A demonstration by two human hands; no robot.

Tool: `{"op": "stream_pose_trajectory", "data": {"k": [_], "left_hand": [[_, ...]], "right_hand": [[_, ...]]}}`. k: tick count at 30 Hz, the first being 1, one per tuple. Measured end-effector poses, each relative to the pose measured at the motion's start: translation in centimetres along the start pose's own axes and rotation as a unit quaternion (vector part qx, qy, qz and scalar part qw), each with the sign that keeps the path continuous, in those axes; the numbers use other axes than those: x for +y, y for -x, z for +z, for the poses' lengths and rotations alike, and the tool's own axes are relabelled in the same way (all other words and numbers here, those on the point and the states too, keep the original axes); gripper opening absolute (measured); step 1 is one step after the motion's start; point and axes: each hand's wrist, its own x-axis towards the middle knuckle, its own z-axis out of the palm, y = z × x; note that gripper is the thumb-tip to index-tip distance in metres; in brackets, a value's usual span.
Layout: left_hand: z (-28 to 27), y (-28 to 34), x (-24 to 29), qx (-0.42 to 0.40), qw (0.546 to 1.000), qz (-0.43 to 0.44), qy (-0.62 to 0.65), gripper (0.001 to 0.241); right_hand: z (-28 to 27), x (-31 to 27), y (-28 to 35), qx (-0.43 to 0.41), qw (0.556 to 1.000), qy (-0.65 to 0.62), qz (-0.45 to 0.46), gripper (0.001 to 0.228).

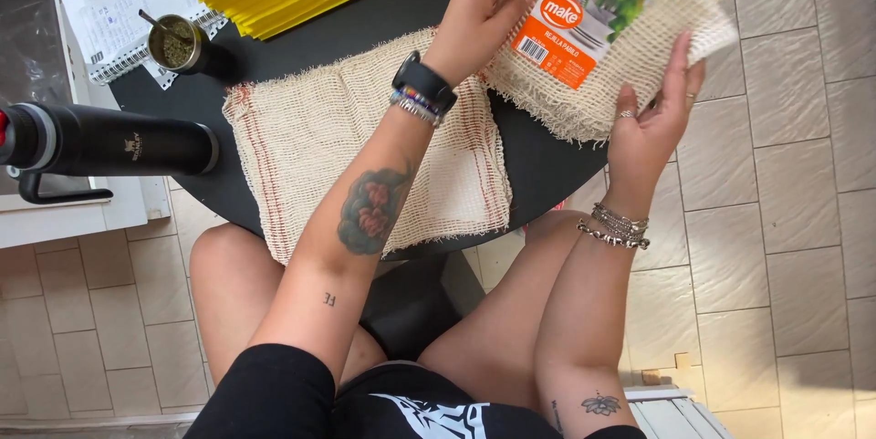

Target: Folding and stacking mesh produce bags and yellow napkins on a table in a backroom.

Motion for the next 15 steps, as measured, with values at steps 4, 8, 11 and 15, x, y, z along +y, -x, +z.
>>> {"op": "stream_pose_trajectory", "data": {"k": [4, 8, 11, 15], "left_hand": [[0.3, -1.3, -1.3, -0.016, 0.977, 0.048, -0.207, 0.035], [-0.3, -0.1, -1.6, 0.013, 0.956, -0.010, -0.293, 0.041], [-3.7, 5.5, 3.3, 0.049, 0.983, -0.042, -0.175, 0.046], [-8.3, 19.3, 3.7, 0.039, 0.969, -0.125, -0.209, 0.045]], "right_hand": [[0.5, 0.2, -0.2, 0.031, 0.994, 0.058, 0.084, 0.085], [1.3, 1.3, 0.1, 0.088, 0.992, 0.091, 0.015, 0.085], [2.2, -0.2, 0.5, 0.242, 0.949, 0.178, -0.095, 0.040], [5.1, -3.7, 1.8, 0.301, 0.919, 0.155, -0.200, 0.024]]}}
